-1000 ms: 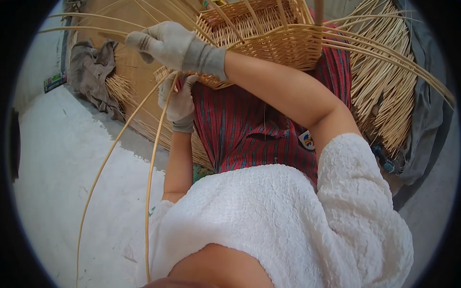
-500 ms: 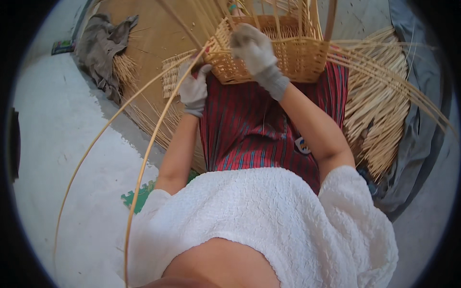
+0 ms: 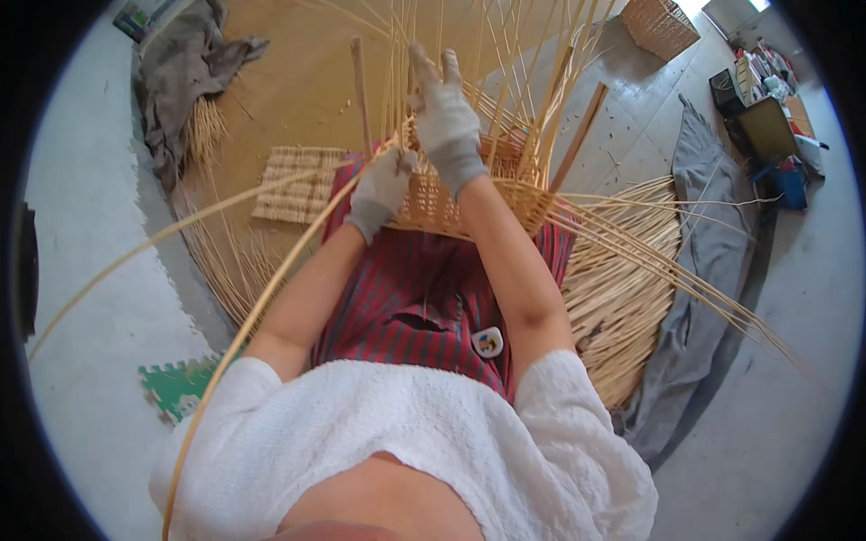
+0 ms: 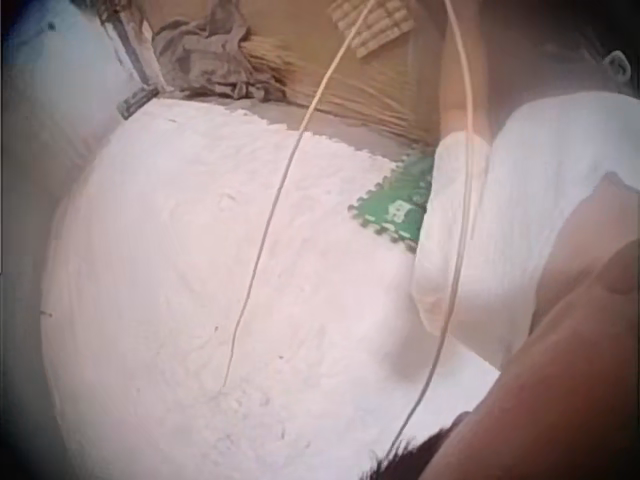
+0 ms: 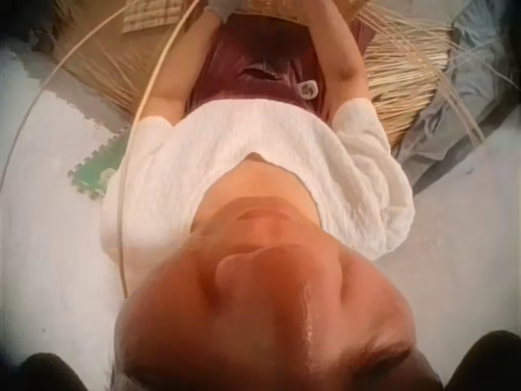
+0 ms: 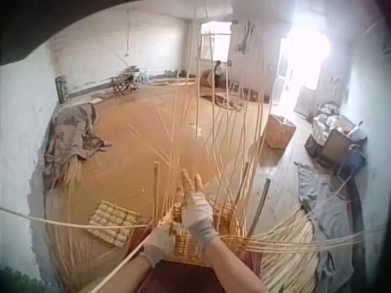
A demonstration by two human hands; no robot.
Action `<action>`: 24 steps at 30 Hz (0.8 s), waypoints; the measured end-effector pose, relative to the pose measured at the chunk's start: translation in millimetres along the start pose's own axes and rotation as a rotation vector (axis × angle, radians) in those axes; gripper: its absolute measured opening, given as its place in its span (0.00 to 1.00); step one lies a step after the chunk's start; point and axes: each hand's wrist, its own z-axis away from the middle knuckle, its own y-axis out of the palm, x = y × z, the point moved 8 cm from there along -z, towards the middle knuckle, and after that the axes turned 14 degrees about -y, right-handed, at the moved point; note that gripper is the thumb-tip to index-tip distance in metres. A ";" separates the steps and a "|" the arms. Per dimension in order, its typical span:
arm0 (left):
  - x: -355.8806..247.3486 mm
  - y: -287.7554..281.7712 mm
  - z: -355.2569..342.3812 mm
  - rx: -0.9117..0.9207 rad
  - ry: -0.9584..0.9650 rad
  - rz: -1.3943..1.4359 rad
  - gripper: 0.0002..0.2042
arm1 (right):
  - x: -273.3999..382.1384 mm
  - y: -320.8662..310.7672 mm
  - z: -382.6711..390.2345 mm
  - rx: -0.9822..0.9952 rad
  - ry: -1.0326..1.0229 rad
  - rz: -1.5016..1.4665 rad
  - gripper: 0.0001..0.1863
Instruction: The person weaves a rectangular basket using thin bamboo strips, interlacing them through vertical stakes. They periodically measure the basket with a tape measure to check dimensions.
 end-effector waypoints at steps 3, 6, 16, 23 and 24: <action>24.9 4.0 1.0 0.011 0.061 0.168 0.13 | -17.7 -18.1 79.4 -0.282 0.244 -0.674 0.27; 26.2 7.7 -12.2 0.053 0.192 0.262 0.10 | -48.2 6.6 196.8 -0.171 0.375 -0.847 0.29; 16.6 4.1 1.0 0.065 0.051 0.212 0.11 | 0.7 -4.6 36.3 -0.082 0.216 -0.507 0.42; 22.8 -3.9 10.7 -0.108 0.092 0.351 0.13 | -85.2 -9.6 187.5 -0.340 0.589 -1.065 0.11; 9.8 -22.5 34.9 -0.460 0.318 0.202 0.15 | -79.3 -20.5 198.0 -0.277 0.707 -1.114 0.10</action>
